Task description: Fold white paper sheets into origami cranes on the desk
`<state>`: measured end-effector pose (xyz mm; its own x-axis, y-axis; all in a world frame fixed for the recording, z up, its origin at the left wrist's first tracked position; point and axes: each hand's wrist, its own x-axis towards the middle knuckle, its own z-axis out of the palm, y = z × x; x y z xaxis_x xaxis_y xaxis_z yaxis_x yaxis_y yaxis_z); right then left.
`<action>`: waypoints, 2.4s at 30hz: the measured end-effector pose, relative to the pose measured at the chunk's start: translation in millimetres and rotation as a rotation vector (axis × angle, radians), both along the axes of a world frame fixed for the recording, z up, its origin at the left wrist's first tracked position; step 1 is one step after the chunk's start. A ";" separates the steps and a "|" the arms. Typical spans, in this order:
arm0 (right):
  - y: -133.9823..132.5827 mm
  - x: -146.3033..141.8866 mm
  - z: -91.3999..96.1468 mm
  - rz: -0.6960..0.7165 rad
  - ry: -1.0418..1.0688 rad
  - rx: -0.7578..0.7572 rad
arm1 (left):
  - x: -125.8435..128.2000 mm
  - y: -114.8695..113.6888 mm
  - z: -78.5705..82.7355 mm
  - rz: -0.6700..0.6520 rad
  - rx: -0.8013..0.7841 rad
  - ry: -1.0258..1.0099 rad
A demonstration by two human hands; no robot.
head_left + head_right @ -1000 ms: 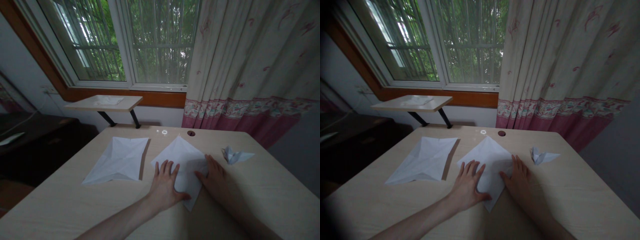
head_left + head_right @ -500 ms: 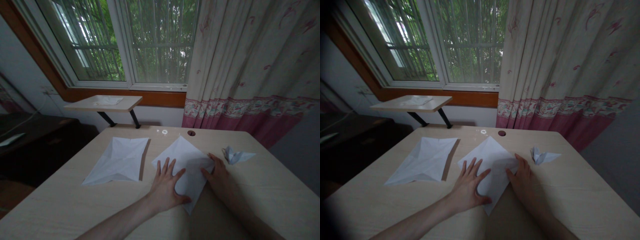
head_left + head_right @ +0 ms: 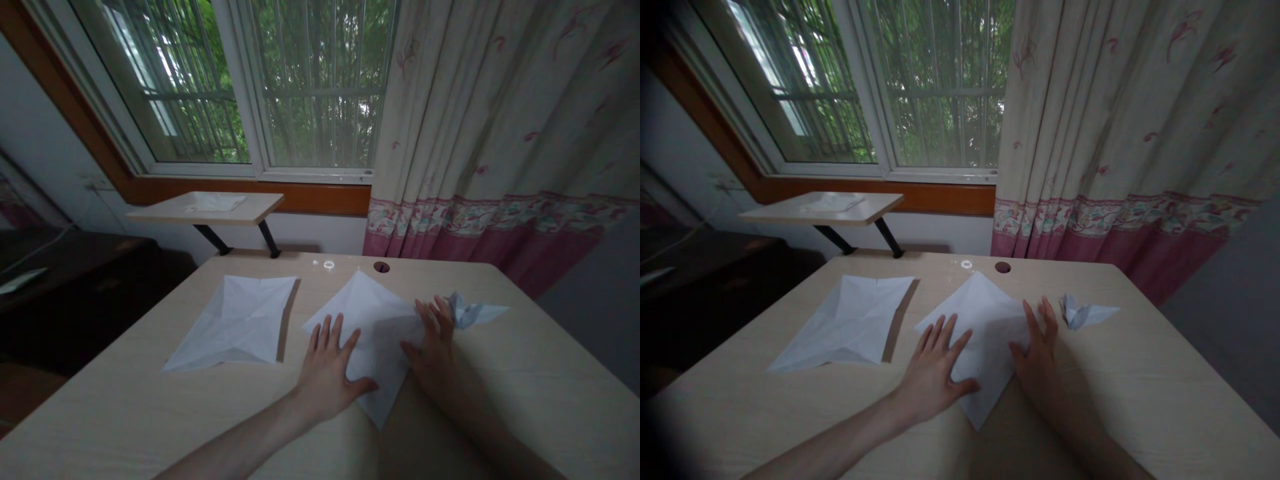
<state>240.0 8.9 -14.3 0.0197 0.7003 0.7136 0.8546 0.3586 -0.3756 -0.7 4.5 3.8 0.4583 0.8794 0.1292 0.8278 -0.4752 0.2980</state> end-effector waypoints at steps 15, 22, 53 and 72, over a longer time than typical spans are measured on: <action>-7.8 -3.9 10.1 0.061 0.130 0.048 | -2.7 7.0 13.3 0.097 0.070 0.064; -13.5 -4.0 19.2 0.129 0.082 0.097 | -10.8 14.1 6.5 0.063 0.203 0.001; -30.8 1.3 25.7 0.737 0.011 -0.205 | -18.3 12.1 13.3 0.048 0.484 -0.417; -26.4 -13.0 17.8 0.550 -0.393 -0.341 | -11.2 21.0 -2.1 0.016 0.167 -0.124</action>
<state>227.1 -17.5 3.5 -0.6072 0.7192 0.3378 0.6801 0.6902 -0.2470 -11.9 25.4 1.7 0.4164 0.8480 0.3280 0.7973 -0.5140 0.3165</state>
